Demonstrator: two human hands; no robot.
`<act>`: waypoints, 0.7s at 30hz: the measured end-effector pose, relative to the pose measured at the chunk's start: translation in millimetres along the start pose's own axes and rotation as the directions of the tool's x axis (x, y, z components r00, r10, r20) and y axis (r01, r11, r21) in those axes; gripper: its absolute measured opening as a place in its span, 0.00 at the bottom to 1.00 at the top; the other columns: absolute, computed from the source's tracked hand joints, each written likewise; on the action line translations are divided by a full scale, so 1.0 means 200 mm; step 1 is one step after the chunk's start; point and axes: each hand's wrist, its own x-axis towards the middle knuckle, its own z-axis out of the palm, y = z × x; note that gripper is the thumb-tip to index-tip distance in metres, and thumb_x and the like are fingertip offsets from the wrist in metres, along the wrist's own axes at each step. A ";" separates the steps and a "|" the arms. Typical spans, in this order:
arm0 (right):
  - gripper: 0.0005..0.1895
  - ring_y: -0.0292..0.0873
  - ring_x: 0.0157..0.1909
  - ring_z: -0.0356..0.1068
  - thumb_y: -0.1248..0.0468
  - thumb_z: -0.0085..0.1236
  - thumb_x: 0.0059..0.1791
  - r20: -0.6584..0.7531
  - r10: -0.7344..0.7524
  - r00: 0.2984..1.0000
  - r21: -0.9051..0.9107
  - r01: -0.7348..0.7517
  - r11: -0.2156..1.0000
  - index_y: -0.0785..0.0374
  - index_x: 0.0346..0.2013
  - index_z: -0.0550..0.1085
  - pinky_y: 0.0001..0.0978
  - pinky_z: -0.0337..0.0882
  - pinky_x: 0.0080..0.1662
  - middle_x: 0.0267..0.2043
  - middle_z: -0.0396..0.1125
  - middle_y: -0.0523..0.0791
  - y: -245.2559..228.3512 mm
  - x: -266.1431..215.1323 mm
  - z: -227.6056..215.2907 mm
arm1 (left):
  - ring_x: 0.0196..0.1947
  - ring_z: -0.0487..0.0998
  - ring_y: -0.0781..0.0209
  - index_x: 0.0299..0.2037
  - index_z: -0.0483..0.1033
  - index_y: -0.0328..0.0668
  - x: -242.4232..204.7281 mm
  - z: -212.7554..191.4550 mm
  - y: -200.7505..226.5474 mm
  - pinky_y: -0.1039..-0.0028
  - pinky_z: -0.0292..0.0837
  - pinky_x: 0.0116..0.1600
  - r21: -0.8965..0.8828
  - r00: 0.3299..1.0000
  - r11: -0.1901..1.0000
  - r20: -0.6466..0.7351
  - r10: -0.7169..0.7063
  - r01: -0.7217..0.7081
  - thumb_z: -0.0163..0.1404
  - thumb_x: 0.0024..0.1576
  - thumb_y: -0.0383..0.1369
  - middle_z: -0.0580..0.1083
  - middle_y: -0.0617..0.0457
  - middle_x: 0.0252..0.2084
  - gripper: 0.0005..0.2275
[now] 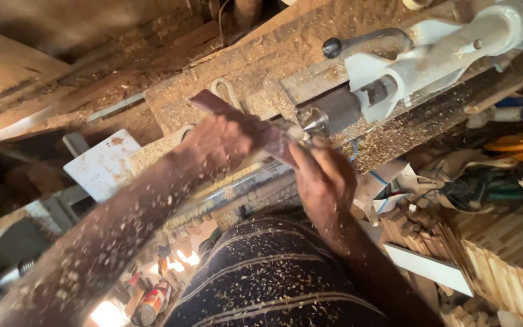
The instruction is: The person shapes a wooden rod mounted on a lathe using a chisel, creating decorative beads and grooves. After shaping, the person removes the finished rod from the lathe and carries it away.
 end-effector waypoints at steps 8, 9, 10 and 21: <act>0.18 0.44 0.33 0.67 0.71 0.61 0.50 0.105 -0.010 0.994 0.070 0.003 0.998 0.65 0.54 0.79 0.37 0.67 0.31 0.34 0.65 0.47 0.05 0.06 -0.06 | 0.20 0.72 0.63 0.51 0.79 0.58 0.13 -0.27 0.09 0.73 0.73 0.22 -0.076 0.756 0.850 0.503 -0.420 0.522 0.45 0.67 0.30 0.80 0.51 0.36 0.11; 0.17 0.43 0.30 0.66 0.72 0.62 0.50 0.119 -0.051 0.992 0.077 0.042 0.996 0.66 0.54 0.80 0.36 0.66 0.28 0.31 0.64 0.46 0.03 0.06 -0.01 | 0.18 0.72 0.62 0.53 0.78 0.65 0.10 -0.29 0.10 0.72 0.74 0.20 -0.153 0.764 0.817 0.481 -0.430 0.556 0.45 0.64 0.27 0.79 0.52 0.36 0.15; 0.16 0.42 0.27 0.65 0.72 0.62 0.51 0.146 -0.083 0.986 0.072 0.073 0.995 0.66 0.54 0.80 0.36 0.64 0.25 0.29 0.64 0.45 0.00 0.02 0.03 | 0.21 0.74 0.62 0.54 0.78 0.63 0.06 -0.30 0.12 0.72 0.76 0.24 -0.119 0.766 0.831 0.475 -0.434 0.544 0.45 0.65 0.27 0.79 0.52 0.39 0.14; 0.22 0.44 0.32 0.68 0.72 0.59 0.45 0.131 -0.324 0.937 0.333 0.266 0.905 0.66 0.55 0.77 0.37 0.71 0.35 0.33 0.65 0.46 -0.47 -0.05 0.07 | 0.61 0.73 0.59 0.58 0.78 0.59 -0.72 -0.56 0.25 0.65 0.64 0.68 0.076 0.906 0.920 0.161 -0.391 0.383 0.49 0.56 0.23 0.76 0.62 0.60 0.21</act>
